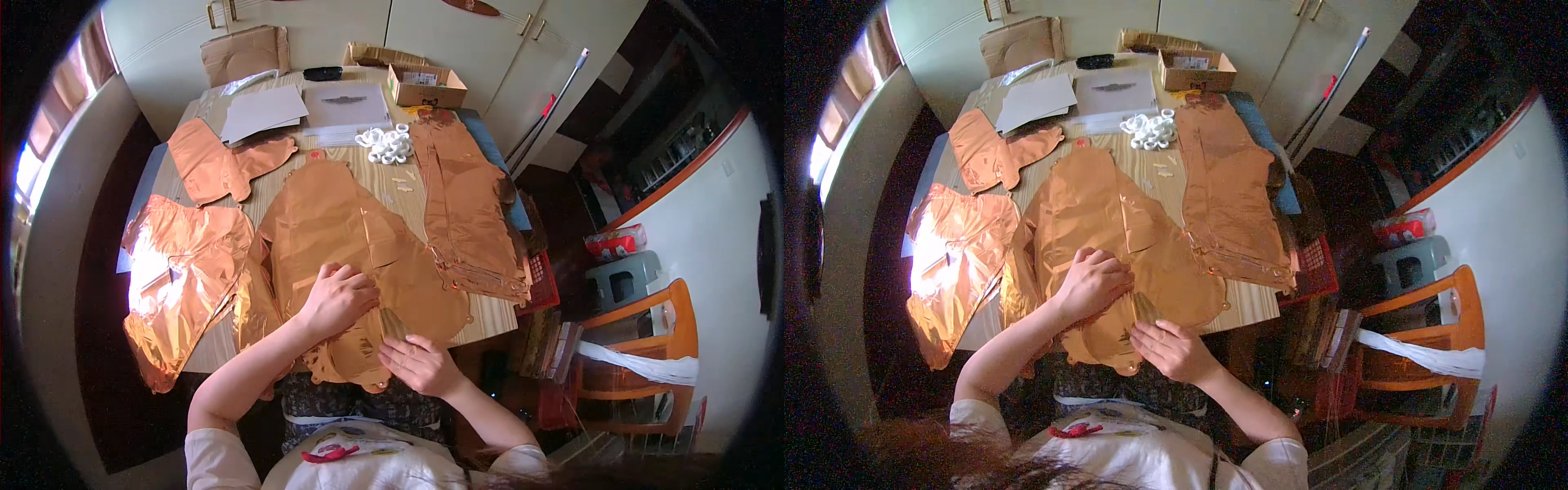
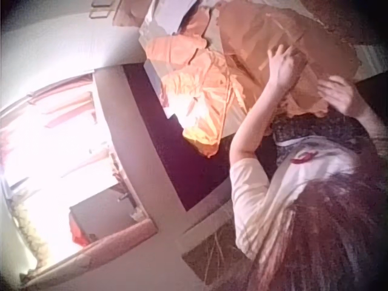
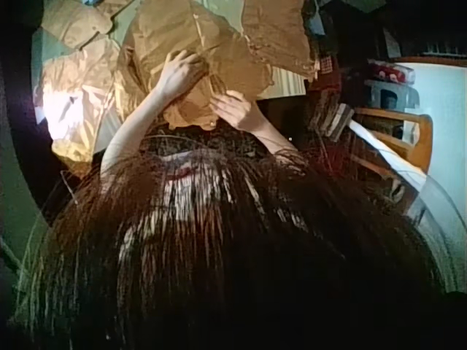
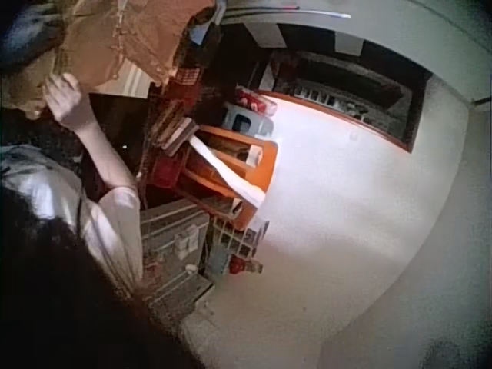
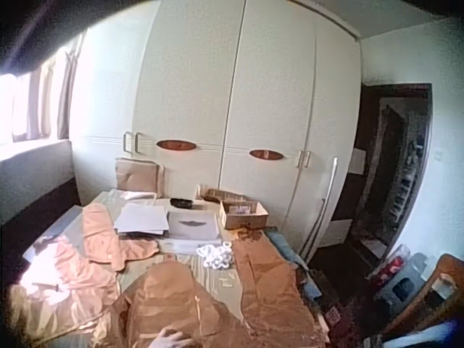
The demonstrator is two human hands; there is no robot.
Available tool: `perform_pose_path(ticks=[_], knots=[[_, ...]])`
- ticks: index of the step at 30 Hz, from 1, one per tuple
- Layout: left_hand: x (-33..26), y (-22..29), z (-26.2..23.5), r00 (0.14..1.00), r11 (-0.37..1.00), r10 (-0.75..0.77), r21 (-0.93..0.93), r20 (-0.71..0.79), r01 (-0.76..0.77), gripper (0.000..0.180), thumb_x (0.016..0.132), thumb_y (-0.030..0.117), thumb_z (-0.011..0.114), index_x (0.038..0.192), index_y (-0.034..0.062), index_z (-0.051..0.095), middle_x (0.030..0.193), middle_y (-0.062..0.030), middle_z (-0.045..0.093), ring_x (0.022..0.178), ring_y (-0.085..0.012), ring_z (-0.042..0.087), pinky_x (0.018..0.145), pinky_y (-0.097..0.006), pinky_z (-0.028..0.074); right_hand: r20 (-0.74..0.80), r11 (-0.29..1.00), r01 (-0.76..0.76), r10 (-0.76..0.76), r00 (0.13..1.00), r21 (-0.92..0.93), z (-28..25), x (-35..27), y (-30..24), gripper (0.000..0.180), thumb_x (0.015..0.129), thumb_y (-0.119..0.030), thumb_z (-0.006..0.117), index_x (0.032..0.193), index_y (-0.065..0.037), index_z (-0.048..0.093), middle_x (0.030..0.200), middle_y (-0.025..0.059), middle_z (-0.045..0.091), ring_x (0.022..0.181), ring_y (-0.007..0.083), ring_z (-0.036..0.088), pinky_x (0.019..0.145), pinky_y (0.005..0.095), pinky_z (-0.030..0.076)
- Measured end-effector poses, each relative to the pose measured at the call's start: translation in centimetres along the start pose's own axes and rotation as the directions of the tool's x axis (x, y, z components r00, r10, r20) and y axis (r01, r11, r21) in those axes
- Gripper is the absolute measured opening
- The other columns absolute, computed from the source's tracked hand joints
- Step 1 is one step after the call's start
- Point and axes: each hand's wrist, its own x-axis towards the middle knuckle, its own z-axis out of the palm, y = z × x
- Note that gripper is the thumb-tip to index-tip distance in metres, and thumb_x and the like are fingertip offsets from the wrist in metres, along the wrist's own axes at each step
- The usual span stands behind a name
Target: Fold foil balloons into a square shape using a cardboard guide.
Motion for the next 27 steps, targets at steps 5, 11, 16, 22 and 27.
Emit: perform_pose_path(ticks=[5, 11, 16, 22, 27], knots=[[-0.1, 0.0, 0.1, 1.0, 1.0, 0.0, -0.008, -0.01, 0.0, 0.014, 0.079, 0.027, 0.069, 0.089, 0.0174, 0.07, 0.089, 0.005, 0.062, 0.088, -0.0154, 0.055, 0.087, -0.037, 0.038, -0.021, 0.998, 0.055, -0.055, 0.998, 0.011, 0.0, -1.0, -0.3, 0.02, 0.085, -0.02, 0.065, 0.099, -0.009, 0.073, 0.108, 0.0016, 0.071, 0.112, 0.0125, 0.062, 0.097, 0.0313, 0.042], [-0.2, 0.1, -0.1, 1.0, 1.0, -0.018, -0.02, 0.007, 0.018, 0.014, 0.079, 0.028, 0.068, 0.089, 0.0178, 0.069, 0.087, 0.0037, 0.06, 0.09, -0.0163, 0.055, 0.087, -0.037, 0.038, -0.008, 0.927, -0.175, 0.189, 0.982, 0.33, -1.4, 1.4, 1.5, 0.021, 0.083, -0.025, 0.069, 0.096, -0.009, 0.071, 0.098, 0.0033, 0.071, 0.101, 0.0187, 0.065, 0.091, 0.0337, 0.045], [-0.4, 0.4, -0.1, 0.999, 0.999, -0.03, -0.025, -0.023, 0.029, 0.013, 0.08, 0.029, 0.067, 0.088, 0.0184, 0.069, 0.087, 0.0037, 0.06, 0.09, -0.0165, 0.055, 0.085, -0.037, 0.038, 0.054, 0.845, -0.444, 0.449, 0.892, 0.3, 0.2, 6.4, 8.2, 0.026, 0.085, -0.021, 0.068, 0.105, -0.004, 0.065, 0.105, 0.0116, 0.064, 0.103, 0.0286, 0.059, 0.093, 0.0411, 0.047], [-0.2, 0.2, 0.6, 0.998, 1.0, 0.003, -0.012, -0.069, -0.004, 0.013, 0.079, 0.028, 0.067, 0.088, 0.0199, 0.068, 0.087, 0.0048, 0.06, 0.088, -0.0158, 0.055, 0.083, -0.037, 0.038, 0.157, 0.794, -0.581, 0.56, 0.813, 0.179, 6.3, 11.1, 15.7, 0.039, 0.078, -0.029, 0.073, 0.109, -0.008, 0.062, 0.11, 0.0148, 0.054, 0.108, 0.0339, 0.05, 0.095, 0.0433, 0.042], [-0.7, 0.2, 0.4, 0.995, 0.999, 0.023, 0.044, -0.099, -0.018, 0.008, 0.078, 0.027, 0.064, 0.083, 0.0205, 0.065, 0.084, 0.0045, 0.057, 0.086, -0.0162, 0.054, 0.082, -0.037, 0.038, 0.329, 0.804, -0.594, 0.567, 0.755, -0.024, 6.8, 14.5, 16.6, 0.045, 0.067, -0.043, 0.077, 0.091, -0.008, 0.061, 0.107, 0.0153, 0.053, 0.109, 0.0323, 0.049, 0.095, 0.0427, 0.041]])
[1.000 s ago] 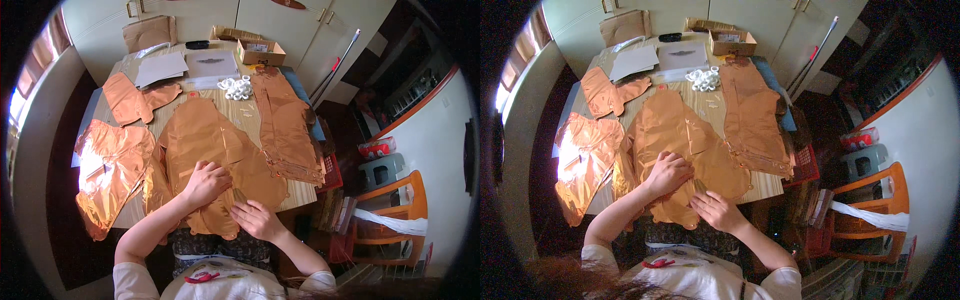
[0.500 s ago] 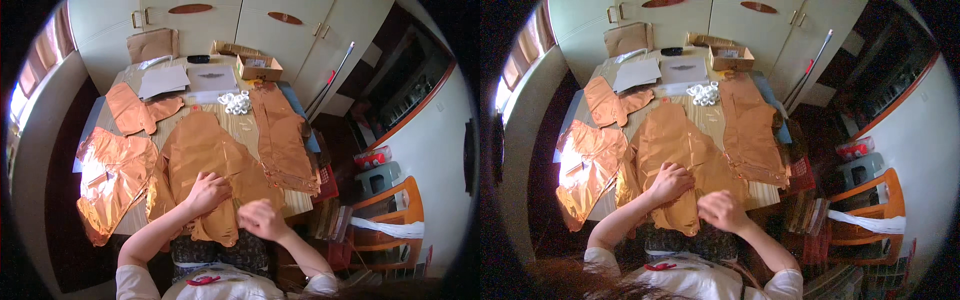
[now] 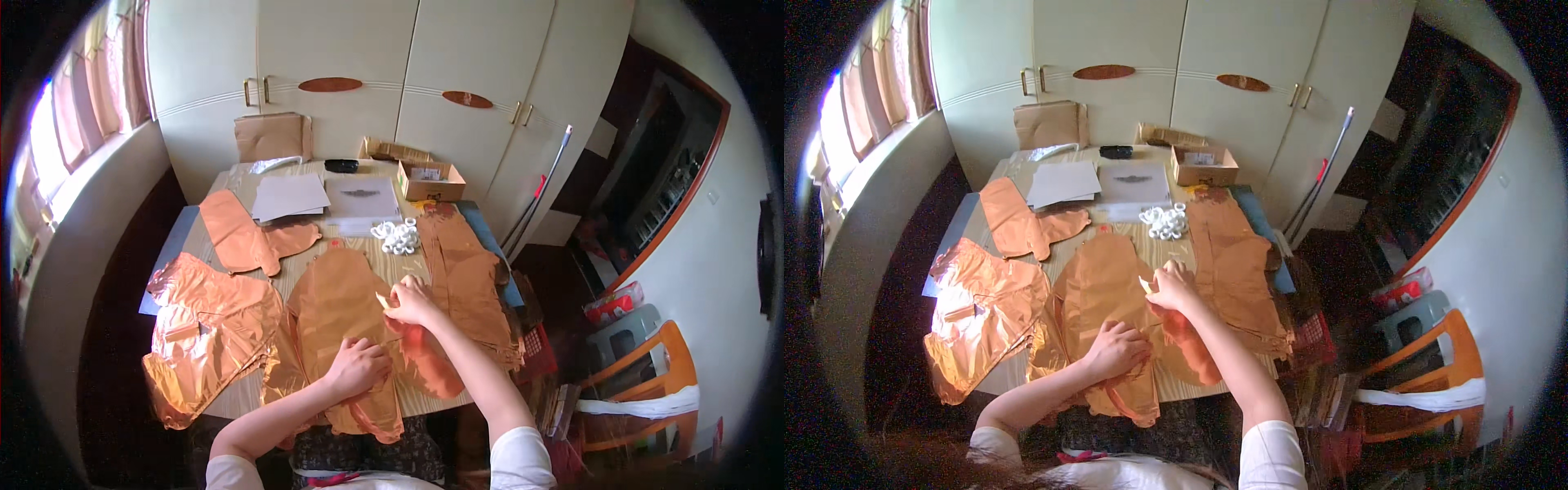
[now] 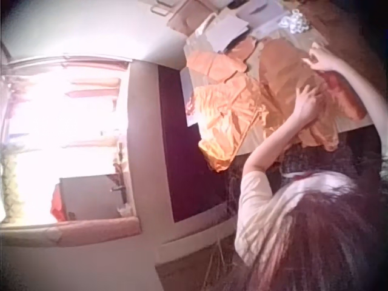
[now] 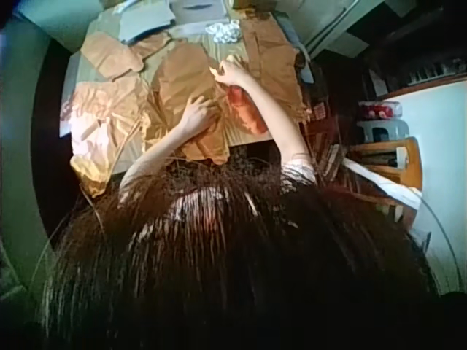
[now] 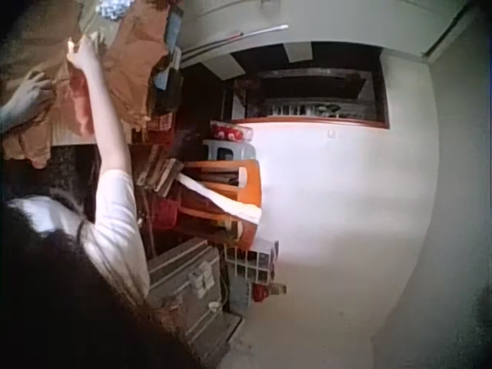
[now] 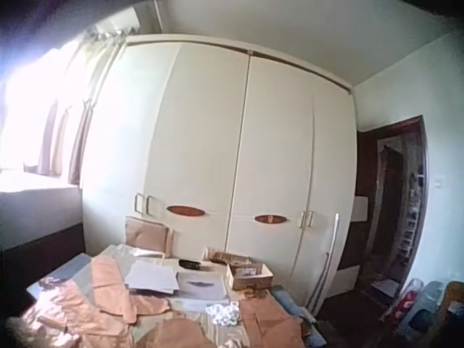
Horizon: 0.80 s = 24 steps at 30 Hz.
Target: Fold foil balloons into a square shape using a cardboard guide.
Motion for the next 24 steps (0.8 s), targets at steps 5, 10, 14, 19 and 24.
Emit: perform_pose_path(ticks=[5, 10, 14, 19, 24], knots=[[0.1, 0.2, -0.4, 1.0, 1.0, 0.005, 0.026, -0.009, -0.005, 0.008, 0.078, 0.027, 0.064, 0.083, 0.0209, 0.065, 0.084, 0.0049, 0.058, 0.086, -0.0155, 0.054, 0.08, -0.036, 0.038, 0.177, 0.949, -0.202, 0.162, 0.971, 0.242, -0.8, 1.4, 0.4, 0.049, 0.075, -0.045, 0.074, 0.095, -0.003, 0.058, 0.104, 0.0134, 0.062, 0.094, 0.0274, 0.061, 0.08, 0.0392, 0.05], [-0.2, 0.0, 0.0, 0.999, 0.999, -0.035, 0.009, 0.039, 0.034, 0.012, 0.079, 0.027, 0.065, 0.087, 0.0198, 0.067, 0.088, 0.0056, 0.06, 0.09, -0.0155, 0.055, 0.083, -0.037, 0.038, 0.343, 0.502, -0.312, 0.032, 0.939, 0.807, -1.5, -0.1, 1.7, 0.05, 0.09, -0.038, 0.061, 0.121, 0.001, 0.051, 0.112, 0.0096, 0.061, 0.1, 0.0173, 0.059, 0.088, 0.0339, 0.048], [-0.1, 0.1, 0.1, 0.995, 0.998, -0.056, 0.0, 0.084, 0.056, 0.017, 0.081, 0.029, 0.066, 0.094, 0.0186, 0.07, 0.096, 0.0061, 0.064, 0.096, -0.0163, 0.057, 0.088, -0.038, 0.038, 0.419, 0.293, -0.369, -0.13, 0.899, 0.882, -0.5, -1.3, 2.4, 0.045, 0.095, -0.027, 0.051, 0.13, 0.002, 0.051, 0.122, 0.0096, 0.059, 0.112, 0.015, 0.054, 0.097, 0.0293, 0.043], [0.0, -0.1, 0.1, 0.998, 1.0, 0.0, 0.004, -0.069, 0.0, 0.011, 0.078, 0.025, 0.064, 0.086, 0.0178, 0.065, 0.09, 0.0055, 0.06, 0.09, -0.0148, 0.056, 0.081, -0.035, 0.039, 0.047, 0.859, 0.191, -0.241, 0.969, 0.476, 1.9, -1.8, 2.0, 0.038, 0.088, -0.011, 0.05, 0.125, -0.003, 0.056, 0.126, 0.0141, 0.058, 0.119, 0.0288, 0.053, 0.101, 0.0356, 0.041], [-0.1, -0.2, 0.1, 0.999, 0.999, 0.019, 0.043, -0.048, -0.017, 0.015, 0.077, 0.024, 0.064, 0.09, 0.0154, 0.064, 0.093, 0.0035, 0.06, 0.089, -0.0155, 0.057, 0.082, -0.036, 0.04, -0.175, 0.88, 0.411, -0.377, 0.909, 0.237, 2.7, -2.2, 0.3, 0.035, 0.084, -0.02, 0.064, 0.117, -0.007, 0.061, 0.122, 0.0108, 0.059, 0.119, 0.03, 0.05, 0.101, 0.0408, 0.039]])
